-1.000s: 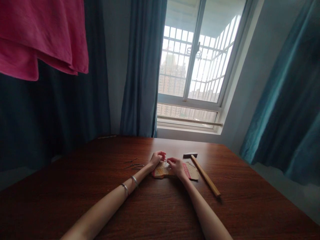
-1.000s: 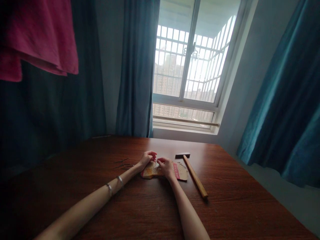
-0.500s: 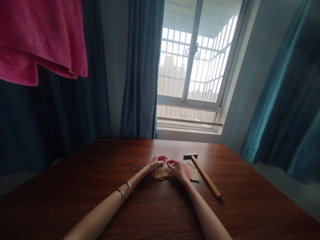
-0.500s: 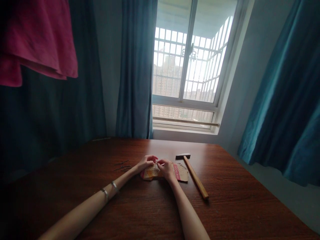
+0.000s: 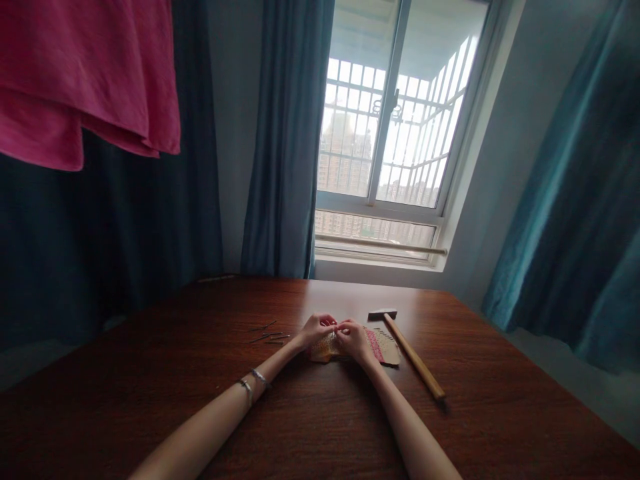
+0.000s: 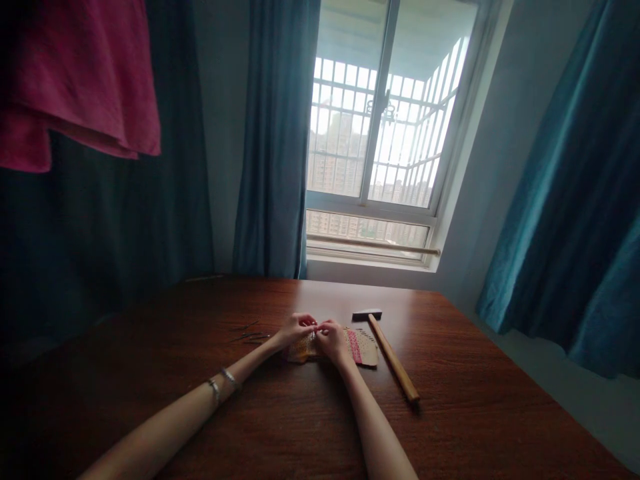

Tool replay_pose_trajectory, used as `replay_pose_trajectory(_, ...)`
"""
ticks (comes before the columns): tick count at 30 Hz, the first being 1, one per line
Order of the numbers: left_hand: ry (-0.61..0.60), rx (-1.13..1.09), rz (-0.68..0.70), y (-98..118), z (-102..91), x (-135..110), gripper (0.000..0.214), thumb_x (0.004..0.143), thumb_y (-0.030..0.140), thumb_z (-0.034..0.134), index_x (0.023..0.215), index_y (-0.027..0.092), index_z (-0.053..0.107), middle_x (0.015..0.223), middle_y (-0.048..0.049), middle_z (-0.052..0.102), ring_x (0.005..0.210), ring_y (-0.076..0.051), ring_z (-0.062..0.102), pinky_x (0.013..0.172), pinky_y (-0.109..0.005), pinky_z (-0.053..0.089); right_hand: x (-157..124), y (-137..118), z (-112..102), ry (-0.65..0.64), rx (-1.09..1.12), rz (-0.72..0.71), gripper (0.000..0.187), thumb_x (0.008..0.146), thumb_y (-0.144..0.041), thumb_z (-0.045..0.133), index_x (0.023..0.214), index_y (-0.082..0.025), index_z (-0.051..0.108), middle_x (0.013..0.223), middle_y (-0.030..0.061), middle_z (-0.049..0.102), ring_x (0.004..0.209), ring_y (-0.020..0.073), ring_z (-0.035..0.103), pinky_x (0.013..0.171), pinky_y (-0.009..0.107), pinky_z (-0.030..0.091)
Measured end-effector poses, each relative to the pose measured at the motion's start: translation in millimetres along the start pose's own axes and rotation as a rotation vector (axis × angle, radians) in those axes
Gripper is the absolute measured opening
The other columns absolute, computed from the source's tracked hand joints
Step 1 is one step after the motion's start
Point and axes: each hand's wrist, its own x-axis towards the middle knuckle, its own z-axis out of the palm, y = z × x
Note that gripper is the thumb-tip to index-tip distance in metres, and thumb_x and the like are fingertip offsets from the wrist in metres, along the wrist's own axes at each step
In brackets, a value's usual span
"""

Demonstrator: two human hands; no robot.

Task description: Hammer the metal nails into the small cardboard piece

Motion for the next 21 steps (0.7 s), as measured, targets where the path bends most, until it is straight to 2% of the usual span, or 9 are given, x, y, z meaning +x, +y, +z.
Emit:
replay_pose_trajectory(5,0.016,0.01,-0.003,2,0.6,-1,0.032,0.066,0.041,0.061,0.076,0.011,0.066,0.07,-0.0047,0.064,0.065,-0.014,0.058,0.059,-0.023,0.044,0,-5,3,-0.023,-0.071,0.027,0.017,0.072,-0.022,0.052,0.075,-0.02,0.069,0.083,0.0022,0.065,0.071,0.0123,0.059,0.064,0.021,0.045)
replay_pose_trajectory(8,0.022,0.028,-0.013,4,0.6,-3,0.03,0.067,0.04,0.06,0.076,0.012,0.066,0.068,-0.0044,0.064,0.064,-0.014,0.057,0.057,-0.022,0.043,4,-10,-9,-0.035,-0.141,0.064,0.019,0.073,-0.024,0.051,0.081,-0.02,0.068,0.086,0.0028,0.065,0.073,0.0134,0.059,0.065,0.022,0.045)
replay_pose_trajectory(10,0.035,0.048,-0.03,6,0.6,-4,0.03,0.067,0.039,0.059,0.077,0.011,0.066,0.067,-0.0043,0.064,0.062,-0.014,0.057,0.056,-0.022,0.042,8,-11,-30,-0.021,-0.213,0.11,0.024,0.075,-0.025,0.049,0.09,-0.019,0.066,0.092,0.0046,0.064,0.078,0.015,0.059,0.07,0.024,0.045)
replay_pose_trajectory(14,0.029,0.048,-0.061,8,0.2,-6,0.031,0.067,0.039,0.059,0.076,0.01,0.066,0.065,-0.0047,0.063,0.061,-0.014,0.056,0.054,-0.022,0.041,6,0,-92,0.033,-0.418,0.302,0.029,0.078,-0.023,0.043,0.098,-0.017,0.063,0.101,0.0112,0.061,0.094,0.0194,0.055,0.082,0.028,0.038)
replay_pose_trajectory(16,0.022,0.046,-0.063,9,-0.2,-6,0.031,0.067,0.039,0.059,0.077,0.01,0.066,0.066,-0.0049,0.064,0.062,-0.014,0.056,0.055,-0.022,0.041,-2,9,-122,0.037,-0.52,0.457,0.03,0.077,-0.028,0.044,0.098,-0.014,0.062,0.1,0.0155,0.061,0.096,0.0236,0.055,0.079,0.031,0.039)
replay_pose_trajectory(18,0.025,0.046,-0.056,9,-0.5,-7,0.031,0.067,0.039,0.058,0.077,0.011,0.066,0.067,-0.005,0.064,0.062,-0.014,0.056,0.055,-0.022,0.041,-15,18,-143,0.003,-0.594,0.6,0.032,0.073,-0.031,0.049,0.095,-0.013,0.062,0.098,0.0186,0.061,0.093,0.0275,0.056,0.072,0.033,0.041)
replay_pose_trajectory(21,0.027,0.031,-0.046,8,-0.4,-7,0.029,0.067,0.037,0.059,0.077,0.01,0.065,0.068,-0.0054,0.064,0.063,-0.014,0.057,0.056,-0.022,0.041,-33,28,-155,-0.095,-0.647,0.741,0.029,0.065,-0.028,0.055,0.088,-0.013,0.062,0.091,0.018,0.063,0.084,0.0302,0.059,0.064,0.035,0.041)
